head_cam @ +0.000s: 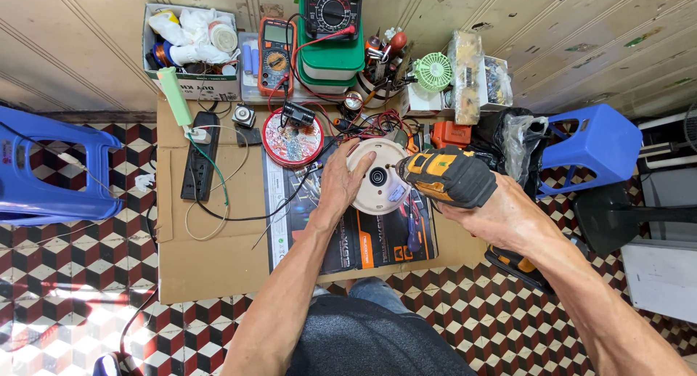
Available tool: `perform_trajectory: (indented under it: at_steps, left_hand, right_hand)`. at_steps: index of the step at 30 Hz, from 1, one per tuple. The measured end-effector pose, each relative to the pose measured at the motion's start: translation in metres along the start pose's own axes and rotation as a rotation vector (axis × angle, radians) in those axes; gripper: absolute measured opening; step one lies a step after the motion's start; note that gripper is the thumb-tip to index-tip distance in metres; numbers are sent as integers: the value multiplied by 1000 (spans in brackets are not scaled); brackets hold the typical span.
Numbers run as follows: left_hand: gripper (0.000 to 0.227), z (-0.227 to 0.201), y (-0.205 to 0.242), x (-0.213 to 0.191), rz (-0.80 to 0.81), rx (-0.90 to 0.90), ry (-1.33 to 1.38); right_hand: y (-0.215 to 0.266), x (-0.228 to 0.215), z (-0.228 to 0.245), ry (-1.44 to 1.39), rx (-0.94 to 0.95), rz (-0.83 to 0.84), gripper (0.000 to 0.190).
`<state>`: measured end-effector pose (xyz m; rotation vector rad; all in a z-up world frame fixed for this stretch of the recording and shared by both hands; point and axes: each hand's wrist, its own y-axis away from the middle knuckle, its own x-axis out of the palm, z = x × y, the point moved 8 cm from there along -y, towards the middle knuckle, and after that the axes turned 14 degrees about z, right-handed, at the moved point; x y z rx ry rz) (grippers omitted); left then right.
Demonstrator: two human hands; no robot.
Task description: Disassembling and inspecting the base components of an electric kettle for repair.
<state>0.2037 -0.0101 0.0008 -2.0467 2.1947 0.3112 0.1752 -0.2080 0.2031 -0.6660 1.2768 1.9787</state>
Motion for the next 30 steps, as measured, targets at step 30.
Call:
perform_trajectory:
  at_steps: [30]
  left_hand:
    - [62,4,0,-2,-16,-36,-17]
  right_hand:
    - [32,53,-33,-312,29,15,47]
